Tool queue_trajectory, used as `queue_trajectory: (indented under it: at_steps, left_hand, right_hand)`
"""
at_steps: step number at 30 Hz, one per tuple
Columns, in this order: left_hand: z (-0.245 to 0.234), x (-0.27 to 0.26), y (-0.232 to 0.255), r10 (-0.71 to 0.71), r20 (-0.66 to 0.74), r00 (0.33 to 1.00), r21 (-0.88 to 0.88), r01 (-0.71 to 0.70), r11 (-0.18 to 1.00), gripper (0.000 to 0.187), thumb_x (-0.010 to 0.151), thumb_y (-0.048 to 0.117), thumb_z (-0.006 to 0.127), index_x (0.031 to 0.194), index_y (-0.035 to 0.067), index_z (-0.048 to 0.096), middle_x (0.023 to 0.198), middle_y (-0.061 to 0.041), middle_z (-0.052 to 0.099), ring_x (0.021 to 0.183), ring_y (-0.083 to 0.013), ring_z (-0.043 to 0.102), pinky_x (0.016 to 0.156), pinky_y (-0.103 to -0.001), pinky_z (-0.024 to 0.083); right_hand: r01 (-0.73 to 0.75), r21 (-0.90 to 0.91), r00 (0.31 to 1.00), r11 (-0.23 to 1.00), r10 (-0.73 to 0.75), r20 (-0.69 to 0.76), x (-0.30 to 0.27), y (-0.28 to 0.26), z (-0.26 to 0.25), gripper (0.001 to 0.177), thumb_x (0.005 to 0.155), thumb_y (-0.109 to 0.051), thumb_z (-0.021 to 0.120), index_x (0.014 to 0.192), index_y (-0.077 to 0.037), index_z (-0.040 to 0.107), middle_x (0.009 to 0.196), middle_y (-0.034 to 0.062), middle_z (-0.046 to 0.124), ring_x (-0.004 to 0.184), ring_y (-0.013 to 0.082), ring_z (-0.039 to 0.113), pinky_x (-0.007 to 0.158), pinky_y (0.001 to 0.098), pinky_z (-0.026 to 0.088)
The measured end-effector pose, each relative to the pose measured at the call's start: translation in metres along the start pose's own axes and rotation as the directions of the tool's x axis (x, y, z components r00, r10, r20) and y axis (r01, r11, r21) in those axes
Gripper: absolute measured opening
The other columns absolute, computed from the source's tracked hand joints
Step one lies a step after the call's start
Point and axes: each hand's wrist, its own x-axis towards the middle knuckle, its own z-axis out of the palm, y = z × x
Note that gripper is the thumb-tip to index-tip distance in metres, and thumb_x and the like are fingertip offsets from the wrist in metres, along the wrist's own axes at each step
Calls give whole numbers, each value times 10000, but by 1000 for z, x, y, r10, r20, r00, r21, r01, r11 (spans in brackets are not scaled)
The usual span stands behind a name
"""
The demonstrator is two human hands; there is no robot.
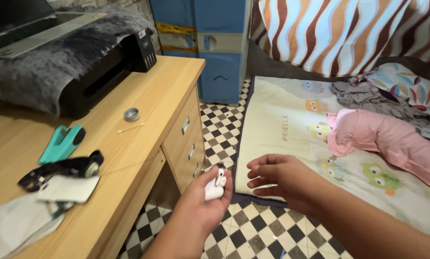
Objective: The person organizes personal items on a wooden desk and in a drawer. They handle a cotton swab, a small container, a stapler, a makeup bag, an eyelash curler, a pack of wipes, a hair clip, and a pair of earbuds, placing them into the drawer or on the desk surface.
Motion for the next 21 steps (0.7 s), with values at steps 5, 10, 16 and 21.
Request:
queue_trajectory:
  at_steps: [5,10,16,21]
  left_hand:
    - [19,46,40,1,37,999,7,-1,1000,260,886,-2,686,1133,-51,623,1082,-185,667,952,-295,701,770,-343,599]
    - [56,102,95,20,31,999,101,-23,995,253,896,9,644,1148,16,646,1109,-166,682,963,-277,700,788,-370,599]
    - [104,156,142,-51,77,996,175,37,984,262,930,71,615,1192,62,632,1081,-142,692,972,-269,690,829,-368,592]
    - [127,183,159,-21,164,986,215,-15,976,245,925,33,652,1164,34,597,1070,-153,660,949,-262,685,841,-358,588]
  right_hand:
    - [-98,26,994,995,99,-44,71,-20,9,223,917,-91,619,1119,-6,659,1010,118,683,927,220,699,839,368,576]
    - [-230,20,970,973,230,-81,154,-46,29,213,937,-101,604,1117,-6,669,1010,114,694,927,236,699,849,374,583]
    - [-204,22,979,979,204,3,232,-69,43,192,944,-140,598,1077,-20,667,975,105,695,902,222,691,826,373,575]
    - [-187,33,982,982,188,-13,266,-82,52,195,942,-137,587,1085,-22,654,961,114,684,876,230,679,812,379,572]
